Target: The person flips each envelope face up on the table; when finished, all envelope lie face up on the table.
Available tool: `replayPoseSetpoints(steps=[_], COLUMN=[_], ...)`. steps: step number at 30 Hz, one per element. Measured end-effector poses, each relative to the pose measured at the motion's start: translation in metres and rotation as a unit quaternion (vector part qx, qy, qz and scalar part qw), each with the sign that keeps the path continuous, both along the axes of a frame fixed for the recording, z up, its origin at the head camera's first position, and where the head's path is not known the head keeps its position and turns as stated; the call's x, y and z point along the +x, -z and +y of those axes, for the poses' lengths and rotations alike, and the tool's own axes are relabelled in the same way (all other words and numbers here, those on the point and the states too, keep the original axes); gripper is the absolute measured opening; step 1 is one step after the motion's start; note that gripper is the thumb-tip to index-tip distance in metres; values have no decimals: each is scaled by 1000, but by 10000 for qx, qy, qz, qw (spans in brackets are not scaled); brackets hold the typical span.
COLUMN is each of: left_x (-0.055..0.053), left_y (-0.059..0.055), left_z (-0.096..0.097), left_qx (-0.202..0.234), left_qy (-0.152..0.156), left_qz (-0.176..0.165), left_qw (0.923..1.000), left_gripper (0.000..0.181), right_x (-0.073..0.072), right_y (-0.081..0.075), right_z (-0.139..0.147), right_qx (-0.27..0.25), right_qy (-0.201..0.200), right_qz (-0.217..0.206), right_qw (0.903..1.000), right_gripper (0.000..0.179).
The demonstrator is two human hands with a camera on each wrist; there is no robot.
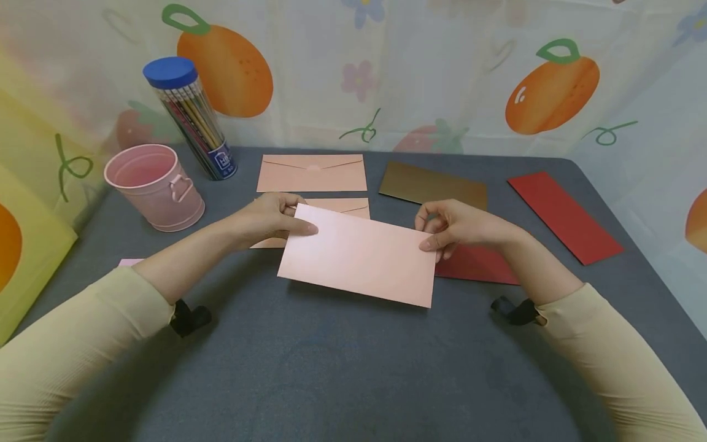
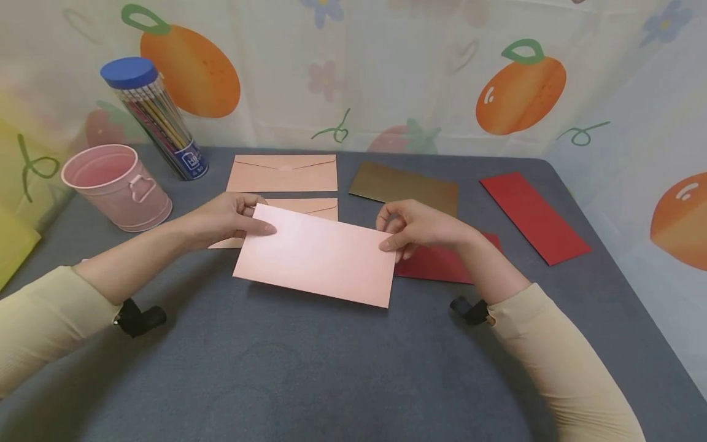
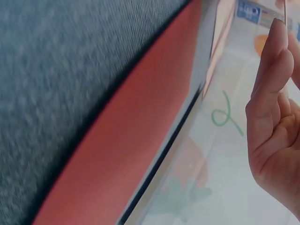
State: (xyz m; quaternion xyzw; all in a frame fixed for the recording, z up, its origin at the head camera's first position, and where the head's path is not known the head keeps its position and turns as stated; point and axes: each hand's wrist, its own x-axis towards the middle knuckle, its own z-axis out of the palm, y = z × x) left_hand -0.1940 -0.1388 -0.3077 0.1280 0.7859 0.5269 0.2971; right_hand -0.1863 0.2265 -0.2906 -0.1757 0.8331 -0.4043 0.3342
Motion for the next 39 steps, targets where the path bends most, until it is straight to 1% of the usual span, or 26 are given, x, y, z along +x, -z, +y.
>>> replayPoseSetpoints(steps=[2, 4, 7, 9, 11, 14, 17, 21, 25, 28, 30, 32, 35, 36, 39], left_x=[0, 0, 0, 1, 1, 1, 1, 0, -2, -5, -6, -7, -7, -7, -6], left_y=[0, 0, 1, 1, 0, -1, -3, -4, -2, -2, -2, -2, -3, -3, -4], left_z=[-2, -4, -4, -4, -4, -6, -8, -10, -10, -11, -11, -12, -12, -13, -13], left_qx=[330, 581, 859, 1026, 1147, 1339, 1504, 1719, 1912, 2034, 2099, 2143, 2235, 2252, 2284], left_qy=[-63, -72, -102, -157, -274, -500, -771, -1033, -1142, -1204, -1289, -1341, -1448, -1479, -1573], left_qz=[-168, -252, -367, -426, -464, -484, -475, -450, -421, -311, -223, -124, -79, -58, -15], left_qw=[9993, 9980, 9956, 9937, 9919, 9886, 9845, 9787, 9740, 9712, 9689, 9674, 9639, 9630, 9608], left_gripper=[30, 27, 11, 6, 2, 6, 9, 12, 14, 11, 9, 8, 9, 10, 10], right_x=[-2, -4, -5, -6, -6, -6, -5, -4, -4, -4, -5, -5, -4, -4, -3], right_y=[-2, -3, -4, -4, -3, -3, -2, 0, 2, 3, 4, 4, 5, 5, 5], right_z=[3, 6, 10, 11, 12, 13, 15, 19, 21, 21, 20, 18, 16, 15, 14], right_qx=[-2, -14, -57, -159, -298, -519, -603, -722, -1044, -1394, -1647, -1916, -2220, -2333, -2793], right_qy=[76, 156, 339, 521, 730, 982, 1081, 1019, 1021, 1182, 1383, 1631, 1969, 2047, 2122], right_qz=[48, 104, 193, 231, 264, 293, 262, 107, -70, -207, -294, -379, -376, -373, -464], right_qw=[10000, 9998, 9992, 9983, 9965, 9934, 9920, 9921, 9893, 9829, 9762, 9671, 9542, 9499, 9353], right_gripper=[37, 37, 36, 34, 31, 28, 28, 27, 21, 17, 14, 10, 9, 8, 5])
